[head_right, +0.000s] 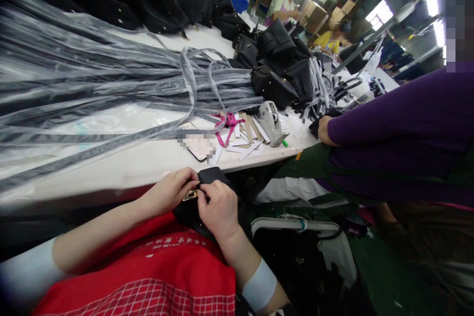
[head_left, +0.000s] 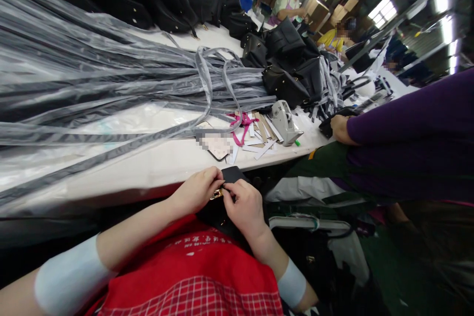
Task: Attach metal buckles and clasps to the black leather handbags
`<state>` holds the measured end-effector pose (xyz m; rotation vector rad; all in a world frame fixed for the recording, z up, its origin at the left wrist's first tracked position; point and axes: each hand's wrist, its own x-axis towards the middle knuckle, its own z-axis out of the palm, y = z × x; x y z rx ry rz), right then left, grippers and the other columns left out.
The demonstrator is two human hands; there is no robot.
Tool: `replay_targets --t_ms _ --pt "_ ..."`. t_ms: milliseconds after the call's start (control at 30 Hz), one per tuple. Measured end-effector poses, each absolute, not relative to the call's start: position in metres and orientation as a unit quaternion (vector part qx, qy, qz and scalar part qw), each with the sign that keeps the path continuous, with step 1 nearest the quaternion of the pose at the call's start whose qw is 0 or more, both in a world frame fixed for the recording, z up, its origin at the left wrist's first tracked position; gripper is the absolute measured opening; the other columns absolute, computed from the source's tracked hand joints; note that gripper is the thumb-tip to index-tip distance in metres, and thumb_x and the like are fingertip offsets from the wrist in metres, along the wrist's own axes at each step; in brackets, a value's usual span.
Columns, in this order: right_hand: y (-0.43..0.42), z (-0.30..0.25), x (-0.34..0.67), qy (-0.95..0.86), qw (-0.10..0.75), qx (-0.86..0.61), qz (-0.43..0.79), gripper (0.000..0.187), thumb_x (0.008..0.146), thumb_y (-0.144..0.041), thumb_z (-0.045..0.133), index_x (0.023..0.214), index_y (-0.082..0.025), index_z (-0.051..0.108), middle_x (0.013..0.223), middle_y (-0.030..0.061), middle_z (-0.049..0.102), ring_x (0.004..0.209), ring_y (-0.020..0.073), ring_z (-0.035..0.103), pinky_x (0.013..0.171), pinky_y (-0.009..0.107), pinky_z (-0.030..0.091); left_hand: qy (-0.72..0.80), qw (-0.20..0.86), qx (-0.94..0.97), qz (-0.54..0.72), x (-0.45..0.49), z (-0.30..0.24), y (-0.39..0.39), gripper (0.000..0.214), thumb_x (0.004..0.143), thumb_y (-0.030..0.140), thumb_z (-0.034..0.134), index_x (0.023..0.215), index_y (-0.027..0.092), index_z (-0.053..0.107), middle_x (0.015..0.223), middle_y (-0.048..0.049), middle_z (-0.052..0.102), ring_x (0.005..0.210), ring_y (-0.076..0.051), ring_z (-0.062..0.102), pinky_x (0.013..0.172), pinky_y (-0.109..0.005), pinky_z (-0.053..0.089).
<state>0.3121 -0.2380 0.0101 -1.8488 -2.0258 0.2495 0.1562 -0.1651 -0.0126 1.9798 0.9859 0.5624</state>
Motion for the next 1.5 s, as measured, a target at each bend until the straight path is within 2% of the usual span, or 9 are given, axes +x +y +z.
replay_targets --t_ms 300,500,633,733,833,1067,1233,1367,1500 --pt "-0.236 0.006 0.314 -0.748 0.143 -0.646 0.048 0.017 0.090 -0.018 0.050 0.084 -0.020 0.065 0.077 0.0024 0.062 0.074 0.0159 0.058 0.069 0.027 0.041 0.380 0.430 0.781 0.244 0.160 -0.016 -0.164 0.011 0.089 0.028 0.043 0.081 0.021 0.047 0.077 -0.0027 0.060 0.072 -0.019 0.058 0.066 -0.032 0.045" --pt "-0.236 -0.003 0.316 -0.714 0.225 -0.661 0.053 0.022 0.097 -0.021 0.041 0.091 -0.018 0.062 0.083 0.0052 0.063 0.076 0.0160 0.059 0.070 0.027 0.043 0.393 0.463 0.752 0.257 0.163 -0.012 -0.163 0.013 0.088 0.029 0.046 0.081 0.020 0.050 0.074 -0.0018 0.059 0.070 -0.018 0.056 0.065 -0.031 0.043" --pt "-0.238 0.005 0.321 -0.690 0.298 -0.653 0.088 0.021 0.096 -0.026 0.044 0.095 -0.017 0.063 0.084 0.0053 0.063 0.076 0.0157 0.058 0.072 0.028 0.046 0.371 0.594 0.659 0.275 0.164 -0.010 -0.165 0.019 0.089 0.035 0.048 0.081 0.019 0.051 0.071 0.0003 0.057 0.062 -0.014 0.051 0.058 -0.026 0.041" --pt "-0.242 0.018 0.326 -0.691 0.328 -0.639 0.075 0.023 0.092 -0.030 0.050 0.107 -0.017 0.061 0.100 0.0099 0.065 0.096 0.0205 0.059 0.086 0.036 0.049 0.323 0.742 0.517 0.278 0.161 -0.006 -0.165 0.028 0.088 0.044 0.050 0.078 0.018 0.045 0.063 0.0055 0.047 0.046 -0.006 0.036 0.045 -0.020 0.026" --pt "-0.247 0.028 0.333 -0.727 0.269 -0.626 0.081 0.048 0.080 -0.039 0.066 0.122 -0.018 0.057 0.121 0.0138 0.060 0.116 0.0268 0.053 0.100 0.044 0.044 0.302 0.802 0.418 0.301 0.153 0.004 -0.162 0.032 0.084 0.043 0.059 0.077 0.018 0.042 0.061 0.0075 0.041 0.044 -0.003 0.027 0.042 -0.018 0.017" --pt "-0.244 0.018 0.346 -0.711 0.151 -0.680 0.096 0.041 0.091 -0.019 0.049 0.132 -0.020 0.054 0.121 0.0102 0.066 0.107 0.0232 0.064 0.094 0.038 0.050 0.284 0.814 0.383 0.331 0.149 0.021 -0.163 0.029 0.081 0.035 0.066 0.077 0.018 0.043 0.060 0.0065 0.043 0.046 -0.004 0.034 0.042 -0.015 0.023" --pt "-0.240 0.014 0.370 -0.601 0.214 -0.765 0.087 0.036 0.097 -0.033 0.043 0.124 -0.019 0.062 0.103 0.0126 0.073 0.092 0.0251 0.070 0.082 0.037 0.053 0.284 0.783 0.339 0.436 0.119 0.042 -0.148 0.025 0.083 0.029 0.065 0.077 0.018 0.045 0.059 0.0071 0.039 0.044 -0.003 0.029 0.040 -0.013 0.022" --pt "-0.242 0.012 0.390 -0.559 0.287 -0.762 0.158 0.038 0.095 -0.042 0.044 0.116 -0.019 0.067 0.107 0.0116 0.073 0.104 0.0259 0.067 0.090 0.040 0.051 0.331 0.699 0.355 0.525 0.087 0.054 -0.133 0.020 0.085 0.021 0.060 0.072 0.017 0.046 0.058 0.0053 0.037 0.050 -0.005 0.034 0.045 -0.013 0.029" --pt "-0.248 0.013 0.394 -0.538 0.355 -0.729 0.230 0.038 0.092 -0.045 0.051 0.115 -0.020 0.068 0.113 0.0096 0.071 0.110 0.0256 0.064 0.098 0.042 0.048 0.393 0.670 0.412 0.477 0.084 0.044 -0.136 0.016 0.084 0.029 0.060 0.076 0.018 0.052 0.054 0.0063 0.031 0.046 -0.007 0.028 0.041 -0.016 0.024"
